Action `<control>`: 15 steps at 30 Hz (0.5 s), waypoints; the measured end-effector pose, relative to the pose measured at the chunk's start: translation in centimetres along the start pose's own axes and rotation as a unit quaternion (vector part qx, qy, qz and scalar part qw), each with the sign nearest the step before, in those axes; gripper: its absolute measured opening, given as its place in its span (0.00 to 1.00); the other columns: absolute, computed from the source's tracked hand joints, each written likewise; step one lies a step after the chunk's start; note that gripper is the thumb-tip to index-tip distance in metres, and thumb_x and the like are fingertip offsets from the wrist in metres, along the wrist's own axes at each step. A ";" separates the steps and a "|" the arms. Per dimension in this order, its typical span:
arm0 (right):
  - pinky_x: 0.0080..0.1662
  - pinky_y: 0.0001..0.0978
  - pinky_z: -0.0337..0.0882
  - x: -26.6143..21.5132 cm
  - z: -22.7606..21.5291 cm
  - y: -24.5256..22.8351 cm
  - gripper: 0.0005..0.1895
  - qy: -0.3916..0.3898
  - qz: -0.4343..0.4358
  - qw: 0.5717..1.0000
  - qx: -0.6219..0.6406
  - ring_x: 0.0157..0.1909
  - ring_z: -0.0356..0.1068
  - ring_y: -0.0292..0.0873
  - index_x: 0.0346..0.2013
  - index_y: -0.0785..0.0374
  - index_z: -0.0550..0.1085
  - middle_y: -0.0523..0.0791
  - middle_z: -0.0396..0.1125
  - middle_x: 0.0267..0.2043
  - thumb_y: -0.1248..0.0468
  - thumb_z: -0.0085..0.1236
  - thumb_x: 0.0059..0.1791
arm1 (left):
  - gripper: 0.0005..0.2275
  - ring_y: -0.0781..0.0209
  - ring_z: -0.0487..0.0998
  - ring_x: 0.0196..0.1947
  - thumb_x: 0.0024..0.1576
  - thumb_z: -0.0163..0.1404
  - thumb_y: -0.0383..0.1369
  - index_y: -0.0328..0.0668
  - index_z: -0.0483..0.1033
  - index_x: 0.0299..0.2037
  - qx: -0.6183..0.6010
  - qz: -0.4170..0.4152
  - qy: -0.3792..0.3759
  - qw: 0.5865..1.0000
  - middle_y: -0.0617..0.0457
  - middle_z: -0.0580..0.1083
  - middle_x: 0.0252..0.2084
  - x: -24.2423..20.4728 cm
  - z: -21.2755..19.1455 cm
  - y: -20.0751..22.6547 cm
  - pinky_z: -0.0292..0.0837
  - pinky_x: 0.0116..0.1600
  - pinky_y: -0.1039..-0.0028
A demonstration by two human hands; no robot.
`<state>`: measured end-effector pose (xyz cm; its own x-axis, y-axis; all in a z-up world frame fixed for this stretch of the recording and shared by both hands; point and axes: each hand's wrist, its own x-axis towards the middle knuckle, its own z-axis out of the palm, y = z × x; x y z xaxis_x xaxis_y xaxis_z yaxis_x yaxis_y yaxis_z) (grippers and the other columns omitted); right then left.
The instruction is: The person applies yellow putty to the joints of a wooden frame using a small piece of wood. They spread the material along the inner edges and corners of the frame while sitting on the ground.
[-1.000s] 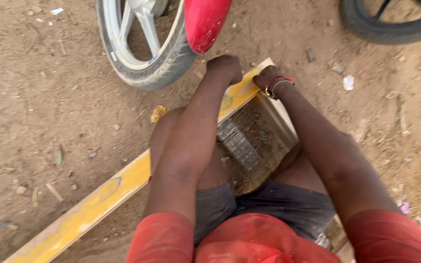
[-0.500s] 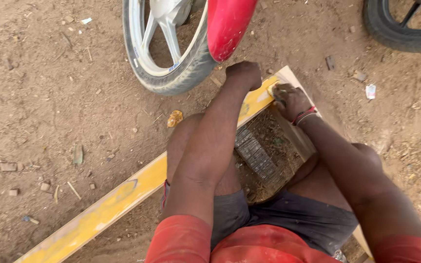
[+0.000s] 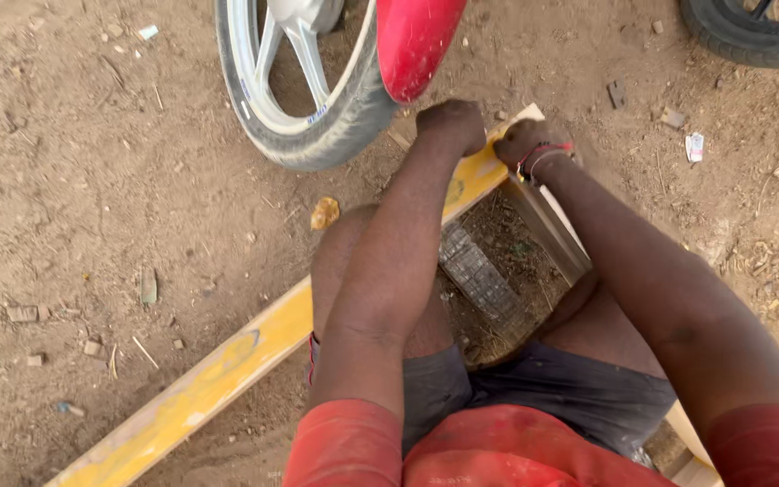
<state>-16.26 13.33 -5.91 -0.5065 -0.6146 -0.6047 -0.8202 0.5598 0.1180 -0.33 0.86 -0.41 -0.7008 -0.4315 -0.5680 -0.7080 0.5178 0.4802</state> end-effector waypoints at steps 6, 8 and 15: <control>0.58 0.48 0.72 2.4 4.0 2.2 0.26 -0.040 -0.144 0.984 -0.093 0.52 0.74 0.57 0.42 0.56 0.83 0.51 0.76 0.49 0.41 0.46 0.51 | 0.16 0.50 0.79 0.58 0.57 0.50 0.30 0.45 0.79 0.54 -0.008 0.021 0.019 1.000 0.47 0.77 0.58 -1.3 -0.7 -0.5 0.75 0.60 0.60; 0.58 0.46 0.73 1.7 1.9 4.0 0.26 -0.093 -0.120 0.988 -0.032 0.49 0.77 0.57 0.41 0.59 0.83 0.52 0.79 0.46 0.42 0.50 0.51 | 0.15 0.51 0.78 0.58 0.57 0.50 0.31 0.44 0.79 0.54 -0.011 0.015 0.019 1.000 0.47 0.76 0.58 -2.0 -1.0 -1.2 0.74 0.60 0.58; 0.53 0.43 0.73 -5.8 -1.4 2.9 0.22 0.161 -0.212 0.964 0.022 0.54 0.74 0.50 0.53 0.50 0.78 0.45 0.72 0.59 0.51 0.57 0.46 | 0.15 0.48 0.78 0.58 0.59 0.50 0.34 0.42 0.78 0.55 -0.022 0.022 0.019 0.999 0.44 0.76 0.58 -2.6 -1.7 -1.5 0.73 0.59 0.56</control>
<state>-16.11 17.76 -0.94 -0.1906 -0.9301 -0.3141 -0.9633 0.2389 -0.1227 2.36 -0.04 1.47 -0.7335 -0.4375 -0.5203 -0.6791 0.5042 0.5335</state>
